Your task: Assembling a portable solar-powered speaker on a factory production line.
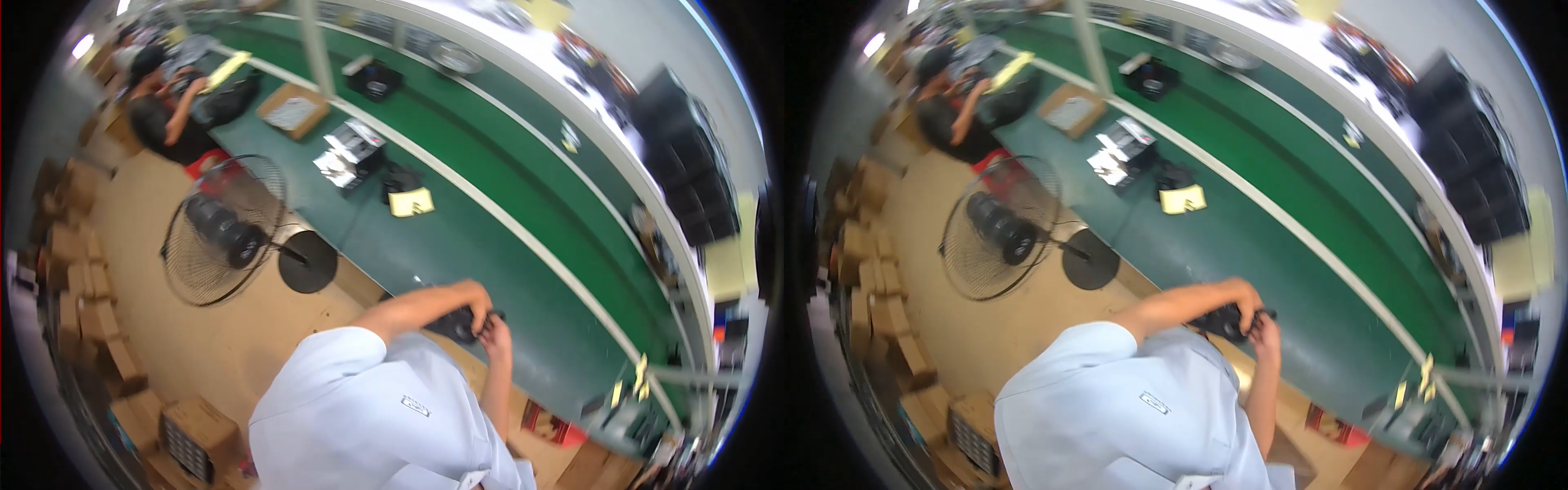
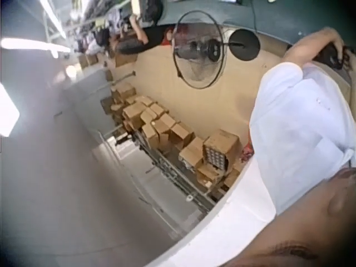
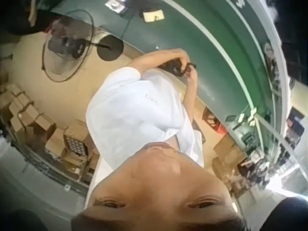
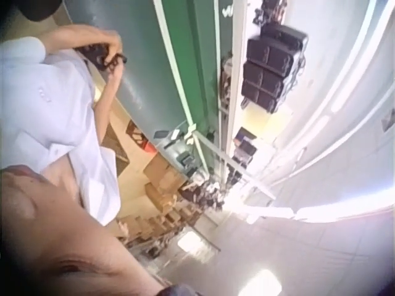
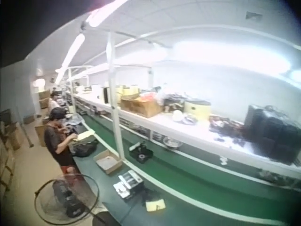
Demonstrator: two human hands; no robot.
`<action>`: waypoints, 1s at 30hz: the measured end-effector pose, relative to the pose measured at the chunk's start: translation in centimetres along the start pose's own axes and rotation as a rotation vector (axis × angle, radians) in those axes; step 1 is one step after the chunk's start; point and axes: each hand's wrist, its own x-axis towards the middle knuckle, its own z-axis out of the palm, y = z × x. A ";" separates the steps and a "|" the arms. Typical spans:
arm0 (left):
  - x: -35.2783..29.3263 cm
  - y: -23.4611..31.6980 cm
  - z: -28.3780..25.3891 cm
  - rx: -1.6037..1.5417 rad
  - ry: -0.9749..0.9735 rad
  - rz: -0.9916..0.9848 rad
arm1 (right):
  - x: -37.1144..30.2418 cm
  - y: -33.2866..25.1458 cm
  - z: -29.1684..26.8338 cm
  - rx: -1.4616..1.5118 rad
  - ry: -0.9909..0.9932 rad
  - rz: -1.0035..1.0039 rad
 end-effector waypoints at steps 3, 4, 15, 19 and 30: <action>-0.4 -1.2 -1.9 0.191 0.094 -0.272 | 2.1 1.6 3.7 0.271 0.100 -0.057; -0.4 -2.2 -2.6 0.169 0.101 -0.217 | 2.9 1.4 3.0 0.248 0.035 -0.042; -0.6 -0.3 5.6 0.711 0.737 -0.051 | -1.8 2.0 2.3 -0.049 0.763 -0.243; -1.0 -0.1 6.2 0.775 0.716 -0.041 | -3.6 1.9 0.7 -0.686 0.938 -0.925; -1.3 0.3 6.8 0.746 0.753 0.005 | -1.1 2.7 0.3 -1.250 0.420 -1.111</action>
